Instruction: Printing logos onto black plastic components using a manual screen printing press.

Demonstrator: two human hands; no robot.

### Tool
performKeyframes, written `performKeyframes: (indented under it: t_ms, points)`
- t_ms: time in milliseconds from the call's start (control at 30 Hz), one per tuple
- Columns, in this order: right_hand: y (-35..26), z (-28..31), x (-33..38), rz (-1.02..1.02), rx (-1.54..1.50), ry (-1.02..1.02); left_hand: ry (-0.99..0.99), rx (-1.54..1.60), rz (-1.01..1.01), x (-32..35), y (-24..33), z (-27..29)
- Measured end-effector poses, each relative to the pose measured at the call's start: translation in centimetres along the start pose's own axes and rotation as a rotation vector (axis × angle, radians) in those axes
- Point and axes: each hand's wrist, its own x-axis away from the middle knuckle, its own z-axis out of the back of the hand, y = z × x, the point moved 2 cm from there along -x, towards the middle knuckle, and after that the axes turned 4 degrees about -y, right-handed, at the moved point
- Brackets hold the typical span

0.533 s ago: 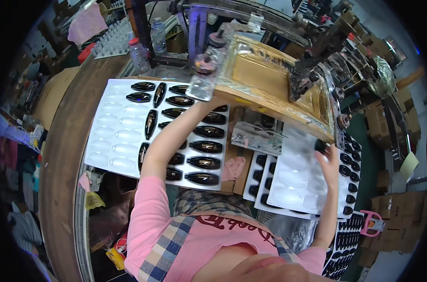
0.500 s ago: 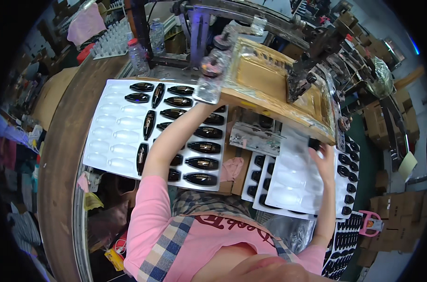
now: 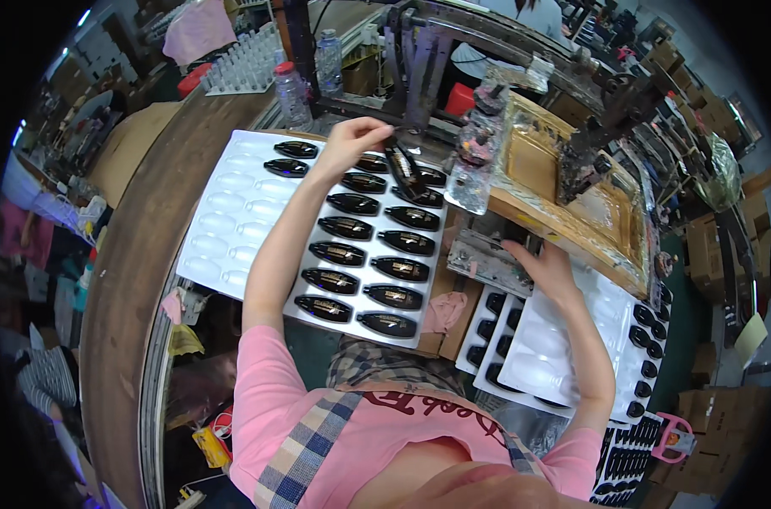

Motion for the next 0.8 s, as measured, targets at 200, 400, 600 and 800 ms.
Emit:
performKeyframes:
  t_ms: [200, 400, 600, 800]
  points:
    - [4.4, 3.7, 5.9, 0.033, 0.237, 0.253, 0.272, -0.088, 0.163, 5.9, -4.8, 11.7]
    - [14.5, 12.8, 13.9, -0.389, 0.571, 0.438, 0.554, -0.217, 0.269, 9.5, -8.6, 18.7]
    - [17.4, 14.5, 18.0, -0.987, 0.931, 0.204, 0.622, -0.603, 0.373, 10.5, -12.8, 20.7]
    - [21.3, 15.2, 20.4, -0.75, 0.667, 0.43, 0.7, -1.325, -0.01, 9.1, -7.9, 15.2]
